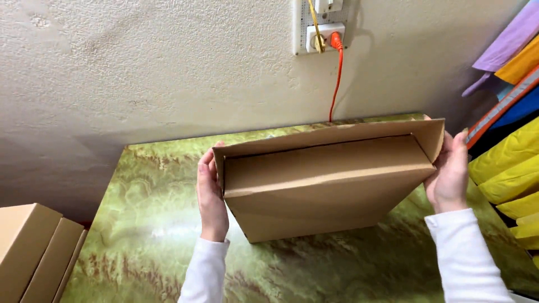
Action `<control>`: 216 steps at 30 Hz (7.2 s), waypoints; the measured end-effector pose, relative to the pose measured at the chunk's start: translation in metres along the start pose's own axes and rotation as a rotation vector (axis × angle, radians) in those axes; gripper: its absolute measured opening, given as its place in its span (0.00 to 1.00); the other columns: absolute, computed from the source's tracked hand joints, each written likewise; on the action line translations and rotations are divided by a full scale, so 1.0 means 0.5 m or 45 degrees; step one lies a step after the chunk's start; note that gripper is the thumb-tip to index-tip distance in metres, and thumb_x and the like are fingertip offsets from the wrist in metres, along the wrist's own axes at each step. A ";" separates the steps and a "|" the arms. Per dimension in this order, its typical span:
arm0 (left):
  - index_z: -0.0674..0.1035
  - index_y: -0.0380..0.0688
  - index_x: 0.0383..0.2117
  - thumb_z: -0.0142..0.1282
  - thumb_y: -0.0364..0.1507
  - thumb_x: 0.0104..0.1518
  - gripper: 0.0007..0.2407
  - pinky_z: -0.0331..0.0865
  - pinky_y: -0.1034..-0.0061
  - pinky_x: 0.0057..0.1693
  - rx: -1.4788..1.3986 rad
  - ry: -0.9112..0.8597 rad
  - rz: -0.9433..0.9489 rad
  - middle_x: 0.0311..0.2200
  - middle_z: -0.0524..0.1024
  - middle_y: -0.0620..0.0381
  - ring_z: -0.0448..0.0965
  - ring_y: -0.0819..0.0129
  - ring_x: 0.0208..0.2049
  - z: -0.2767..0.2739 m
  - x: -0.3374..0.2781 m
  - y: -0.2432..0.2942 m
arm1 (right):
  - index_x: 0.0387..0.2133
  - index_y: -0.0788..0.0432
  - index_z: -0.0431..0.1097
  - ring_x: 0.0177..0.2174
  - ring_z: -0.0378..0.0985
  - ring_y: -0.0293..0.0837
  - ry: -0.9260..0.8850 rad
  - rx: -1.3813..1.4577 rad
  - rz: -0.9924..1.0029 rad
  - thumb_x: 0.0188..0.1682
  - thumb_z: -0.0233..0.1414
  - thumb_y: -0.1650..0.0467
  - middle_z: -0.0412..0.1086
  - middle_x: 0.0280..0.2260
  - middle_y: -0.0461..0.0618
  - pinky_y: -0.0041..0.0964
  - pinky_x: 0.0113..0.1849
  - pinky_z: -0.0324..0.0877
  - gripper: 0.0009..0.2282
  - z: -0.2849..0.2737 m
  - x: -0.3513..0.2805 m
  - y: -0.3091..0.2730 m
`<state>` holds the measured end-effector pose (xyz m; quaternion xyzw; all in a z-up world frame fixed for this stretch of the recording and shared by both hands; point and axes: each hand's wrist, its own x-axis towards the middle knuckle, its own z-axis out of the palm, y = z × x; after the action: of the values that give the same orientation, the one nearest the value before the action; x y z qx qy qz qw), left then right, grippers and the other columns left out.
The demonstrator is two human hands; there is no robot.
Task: The person places a folded blue and white garment into a clear plastic bag, seals it, and places it into a cardboard box. The person then retrieves another garment from a box, places it in a plastic bag, and hangs it on a hanger on a clothing rack.
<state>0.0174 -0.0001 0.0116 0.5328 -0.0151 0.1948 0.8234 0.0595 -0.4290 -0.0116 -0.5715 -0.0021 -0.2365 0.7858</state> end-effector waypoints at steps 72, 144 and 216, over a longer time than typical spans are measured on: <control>0.74 0.57 0.68 0.44 0.51 0.61 0.29 0.58 0.68 0.74 0.805 1.222 -0.674 0.68 0.70 0.58 0.69 0.66 0.71 -0.589 -0.805 -0.238 | 0.65 0.69 0.66 0.60 0.68 0.47 -0.704 -0.727 0.783 0.63 0.46 0.65 0.67 0.64 0.59 0.46 0.61 0.65 0.22 0.170 -0.496 0.487; 0.64 0.40 0.72 0.37 0.51 0.64 0.34 0.47 0.71 0.78 0.408 0.985 -0.196 0.76 0.58 0.52 0.56 0.66 0.77 -1.690 -0.098 0.694 | 0.47 0.53 0.72 0.42 0.72 0.28 -0.072 -0.065 0.553 0.59 0.53 0.63 0.71 0.42 0.36 0.22 0.40 0.63 0.09 1.455 -1.184 0.368; 0.82 0.36 0.47 0.55 0.25 0.62 0.10 0.80 0.66 0.59 0.333 -0.379 -0.885 0.52 0.82 0.49 0.86 0.57 0.52 -0.508 -0.349 -0.066 | 0.41 0.80 0.74 0.43 0.82 0.67 1.082 -0.178 0.315 0.66 0.48 0.70 0.77 0.40 0.76 0.58 0.50 0.77 0.17 0.089 -1.222 0.082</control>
<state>-0.1792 0.1591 -0.1671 0.6290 0.0718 -0.1746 0.7542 -0.4560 -0.1535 -0.2003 -0.4714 0.4054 -0.3540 0.6987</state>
